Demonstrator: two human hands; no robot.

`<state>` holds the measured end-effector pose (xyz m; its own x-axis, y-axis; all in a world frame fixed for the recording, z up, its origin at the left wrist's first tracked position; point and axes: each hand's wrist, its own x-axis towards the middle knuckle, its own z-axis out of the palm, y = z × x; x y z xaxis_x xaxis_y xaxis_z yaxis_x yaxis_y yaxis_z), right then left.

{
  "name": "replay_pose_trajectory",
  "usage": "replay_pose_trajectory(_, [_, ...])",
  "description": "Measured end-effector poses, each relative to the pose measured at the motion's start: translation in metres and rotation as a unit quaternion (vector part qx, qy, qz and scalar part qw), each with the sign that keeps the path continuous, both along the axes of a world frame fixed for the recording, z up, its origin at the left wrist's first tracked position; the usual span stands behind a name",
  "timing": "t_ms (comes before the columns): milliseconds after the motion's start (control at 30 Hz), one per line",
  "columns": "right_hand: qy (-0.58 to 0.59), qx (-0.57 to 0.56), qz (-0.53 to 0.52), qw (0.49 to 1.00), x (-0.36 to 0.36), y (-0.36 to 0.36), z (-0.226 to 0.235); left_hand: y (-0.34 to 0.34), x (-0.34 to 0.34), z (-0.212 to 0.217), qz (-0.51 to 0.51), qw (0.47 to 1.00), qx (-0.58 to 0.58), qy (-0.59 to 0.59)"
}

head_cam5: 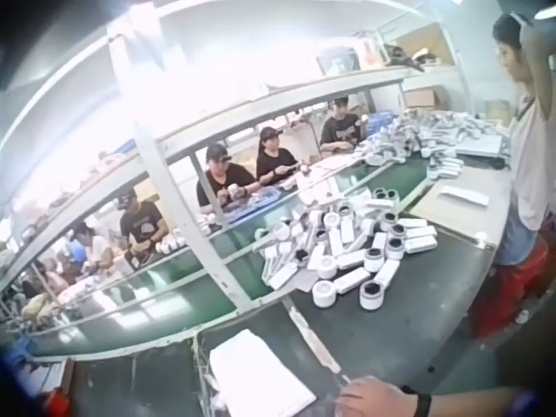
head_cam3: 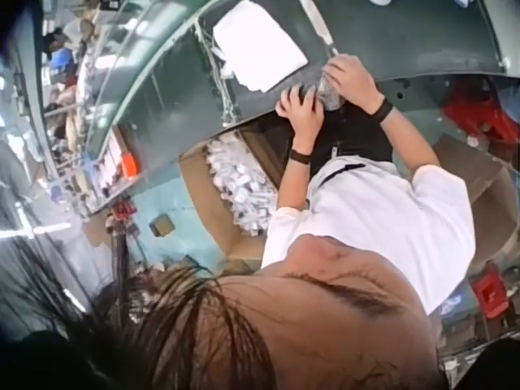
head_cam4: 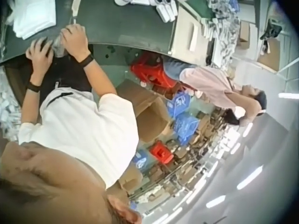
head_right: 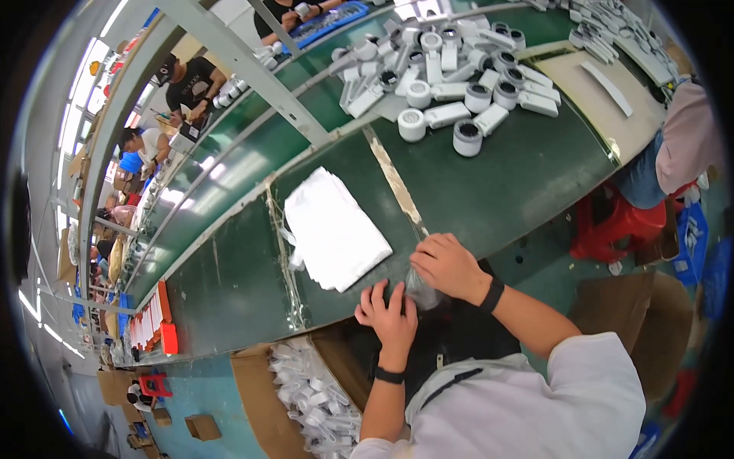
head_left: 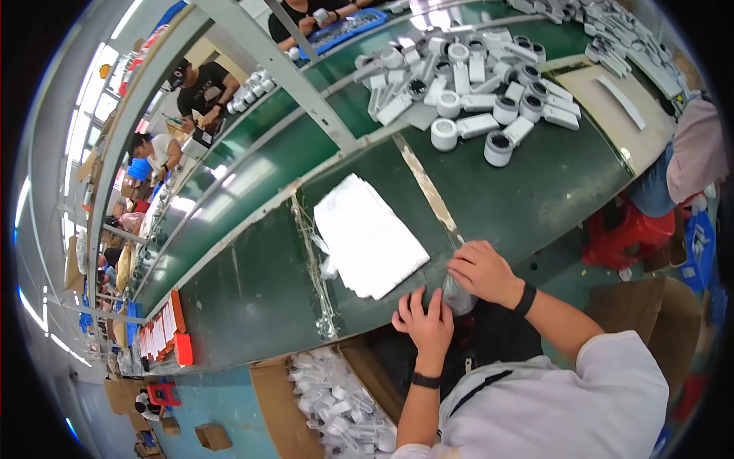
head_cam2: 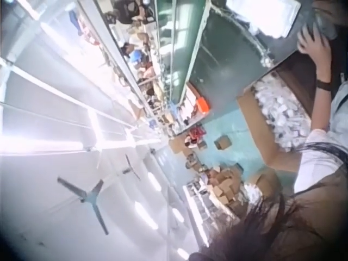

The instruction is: The person packages handheld fans by hand, picking up a fan, sliding it into a plastic bag, and placing the bagged fan into a cardboard box.

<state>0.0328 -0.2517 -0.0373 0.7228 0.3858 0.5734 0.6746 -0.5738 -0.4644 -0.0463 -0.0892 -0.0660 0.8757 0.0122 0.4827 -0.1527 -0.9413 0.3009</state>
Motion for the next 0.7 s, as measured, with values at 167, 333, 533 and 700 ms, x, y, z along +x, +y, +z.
replay_pose_trajectory(167, [-0.03,-0.006,-0.01,0.999,0.004,-0.002,-0.003,-0.007,-0.009,-0.009,-0.04,0.981,-0.105,-0.156])
replay_pose_trajectory(333, [-0.033,-0.005,-0.008,0.999,0.003,-0.001,-0.001,-0.036,-0.032,-0.032,0.105,0.851,-0.497,0.132])
replay_pose_trajectory(533, [-0.037,-0.005,-0.011,0.999,0.002,-0.002,-0.002,-0.033,-0.02,-0.042,0.024,0.713,-0.684,0.152])
replay_pose_trajectory(700, [-0.038,-0.001,-0.018,0.999,0.001,0.0,-0.001,-0.021,-0.019,-0.046,-0.009,0.648,-0.744,0.163])
